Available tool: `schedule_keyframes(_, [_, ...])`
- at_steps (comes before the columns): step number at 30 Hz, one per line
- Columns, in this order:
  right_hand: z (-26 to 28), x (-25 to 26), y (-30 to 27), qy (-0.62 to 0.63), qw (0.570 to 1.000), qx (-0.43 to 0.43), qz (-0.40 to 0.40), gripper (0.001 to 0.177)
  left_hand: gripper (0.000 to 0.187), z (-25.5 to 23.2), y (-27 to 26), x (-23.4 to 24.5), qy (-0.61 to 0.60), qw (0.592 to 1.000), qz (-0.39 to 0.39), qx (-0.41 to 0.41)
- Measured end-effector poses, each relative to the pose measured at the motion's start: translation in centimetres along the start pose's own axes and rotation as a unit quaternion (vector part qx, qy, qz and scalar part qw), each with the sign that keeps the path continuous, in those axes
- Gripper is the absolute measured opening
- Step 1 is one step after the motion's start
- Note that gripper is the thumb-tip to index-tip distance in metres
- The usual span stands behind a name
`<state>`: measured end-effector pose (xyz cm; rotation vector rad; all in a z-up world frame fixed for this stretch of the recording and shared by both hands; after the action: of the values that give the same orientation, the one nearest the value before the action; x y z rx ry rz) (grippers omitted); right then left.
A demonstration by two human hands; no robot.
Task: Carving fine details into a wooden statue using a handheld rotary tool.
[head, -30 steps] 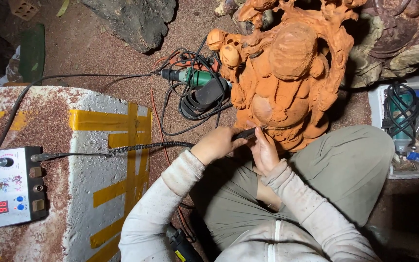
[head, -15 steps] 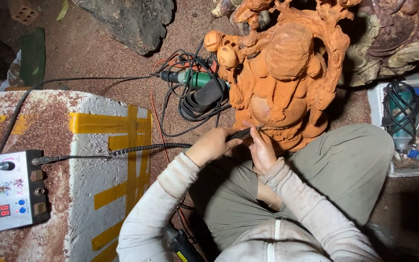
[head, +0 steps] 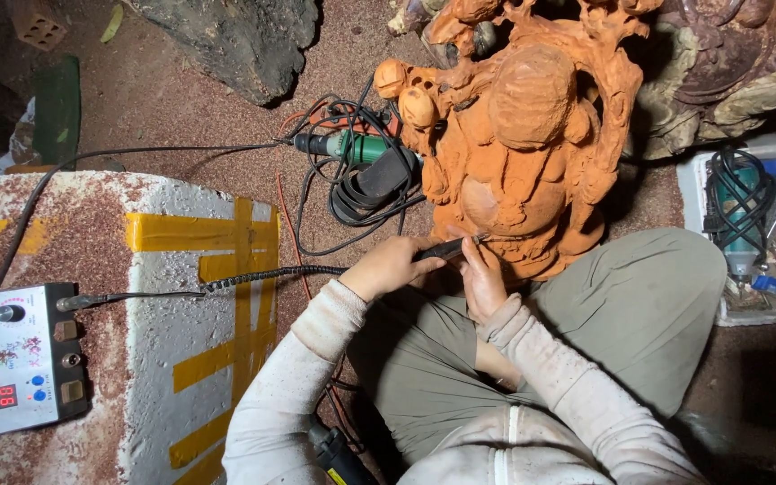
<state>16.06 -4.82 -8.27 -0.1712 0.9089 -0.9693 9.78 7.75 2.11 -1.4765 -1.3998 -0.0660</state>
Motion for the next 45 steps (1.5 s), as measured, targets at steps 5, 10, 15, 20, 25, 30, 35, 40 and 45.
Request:
schedule_keyframes(5, [-0.2,-0.3,-0.5,0.005,1.0,-0.005,-0.012,0.039,0.046,0.2,0.0,-0.3,0.011,1.0,-0.002,-0.004])
schedule_keyframes(10, [-0.1,-0.5,-0.6,0.003,1.0,-0.007,-0.02,0.045,0.045,0.2,-0.3,0.0,0.0,1.0,-0.007,-0.009])
schedule_keyframes(15, [0.2,-0.6,-0.6,-0.018,1.0,0.007,-0.02,0.032,0.045,1.0,-0.3,-0.7,-0.022,0.999,-0.019,-0.013])
schedule_keyframes(20, [0.4,-0.7,-1.0,-0.031,0.999,0.01,-0.013,0.034,0.043,1.5,-0.5,-1.2,-0.041,0.998,-0.029,-0.023])
schedule_keyframes(25, [1.0,-1.5,-1.5,-0.019,0.999,0.017,-0.028,0.027,0.045,1.3,-0.4,-1.1,-0.04,0.998,-0.031,-0.022])
schedule_keyframes(30, [1.8,-2.2,-2.0,-0.038,0.999,0.023,-0.03,0.028,0.044,2.1,0.0,-1.5,-0.05,0.998,-0.035,-0.021])
schedule_keyframes(35, [1.8,-2.4,-1.8,-0.071,0.997,0.007,-0.03,0.029,0.044,2.5,-0.2,-1.7,-0.076,0.995,-0.058,-0.038])
schedule_keyframes(40, [0.3,-0.8,-0.3,-0.112,0.994,0.002,-0.016,0.032,0.046,4.0,-0.2,-2.9,-0.111,0.991,-0.064,-0.039])
schedule_keyframes(45, [-2.1,1.7,1.7,-0.167,0.986,-0.008,0.005,0.034,0.044,5.7,0.1,-4.7,-0.183,0.98,-0.08,-0.026])
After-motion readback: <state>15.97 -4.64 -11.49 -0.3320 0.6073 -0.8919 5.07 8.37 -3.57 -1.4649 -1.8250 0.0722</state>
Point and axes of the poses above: each hand's wrist, its own y-axis towards the middle knuckle, its own x-axis out of the back of the hand, z = x × y, the point moved 5 cm from there along y, towards the middle knuckle, and after that the axes turned 7 degrees about y, right-handed, at the moved point
